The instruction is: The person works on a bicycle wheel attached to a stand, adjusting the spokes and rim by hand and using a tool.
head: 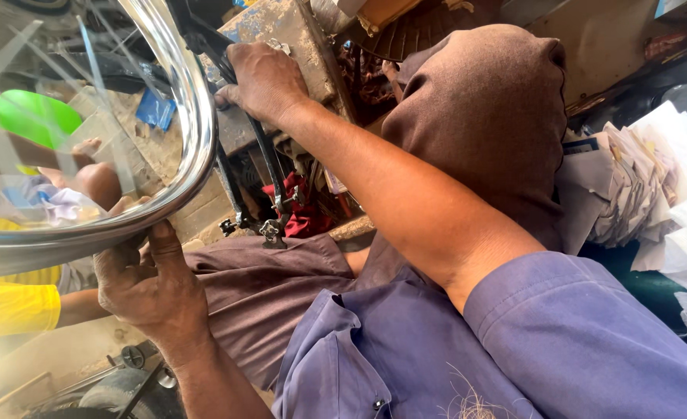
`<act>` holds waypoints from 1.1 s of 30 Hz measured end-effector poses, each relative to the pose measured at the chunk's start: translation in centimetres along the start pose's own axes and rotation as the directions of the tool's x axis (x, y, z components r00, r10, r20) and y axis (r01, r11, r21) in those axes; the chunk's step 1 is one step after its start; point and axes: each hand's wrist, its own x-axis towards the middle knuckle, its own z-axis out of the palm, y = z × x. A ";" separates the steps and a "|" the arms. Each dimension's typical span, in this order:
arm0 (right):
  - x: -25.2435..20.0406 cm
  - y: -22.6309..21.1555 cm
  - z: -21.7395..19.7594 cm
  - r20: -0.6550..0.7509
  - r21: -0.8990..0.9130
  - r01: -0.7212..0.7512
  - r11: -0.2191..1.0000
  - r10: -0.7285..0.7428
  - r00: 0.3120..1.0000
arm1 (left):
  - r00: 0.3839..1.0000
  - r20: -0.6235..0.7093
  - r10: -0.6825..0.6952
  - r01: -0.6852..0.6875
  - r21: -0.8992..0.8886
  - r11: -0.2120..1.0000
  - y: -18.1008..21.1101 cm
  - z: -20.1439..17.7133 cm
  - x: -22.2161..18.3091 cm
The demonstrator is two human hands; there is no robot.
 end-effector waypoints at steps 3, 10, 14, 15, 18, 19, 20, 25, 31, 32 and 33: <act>0.1 0.1 0.0 -0.039 -0.033 0.036 0.999 -0.037 0.999 | 1.000 -0.008 -0.001 0.001 0.055 0.998 0.2 0.0 0.1; 0.1 0.3 0.4 0.016 -0.009 0.019 1.000 -0.019 1.000 | 0.999 -0.028 -0.024 0.026 0.069 0.997 0.8 0.4 0.1; 0.3 0.4 0.2 0.031 -0.011 0.024 1.000 -0.024 0.999 | 0.999 -0.029 0.036 -0.032 0.128 0.991 0.4 0.2 0.2; 0.4 0.4 0.1 0.017 -0.026 0.041 0.999 -0.041 0.999 | 0.999 -0.041 0.024 -0.019 0.131 0.991 0.2 0.2 0.2; 0.5 0.7 -0.2 0.052 -0.032 0.045 0.998 -0.043 0.998 | 0.998 -0.065 -0.026 0.037 0.161 0.986 -0.5 -0.1 0.1; 0.6 0.6 -0.2 0.065 -0.039 0.037 0.999 -0.035 0.997 | 0.996 -0.068 -0.051 0.063 0.188 0.980 -0.5 -0.2 -0.3; 0.6 0.6 -0.1 0.078 -0.046 0.030 0.998 -0.026 0.997 | 0.995 -0.071 -0.075 0.089 0.215 0.973 -0.6 -0.4 -0.4; 0.3 0.6 -1.0 0.072 -0.046 0.035 0.998 -0.032 0.997 | 0.991 -0.128 0.028 -0.012 0.122 0.992 0.3 0.2 0.9; -0.5 0.1 -2.1 0.046 -0.032 0.099 0.995 -0.098 0.994 | 0.880 -0.205 0.429 -0.381 0.235 0.894 5.1 -3.5 8.2; -0.7 0.1 -2.2 0.034 0.000 0.128 0.992 -0.128 0.991 | 0.861 -0.186 0.473 -0.429 0.233 0.872 5.7 -4.4 9.8; -0.7 -0.1 -2.1 0.021 0.032 0.152 0.988 -0.153 0.988 | 0.873 -0.176 0.456 -0.414 0.229 0.881 6.4 -5.2 11.4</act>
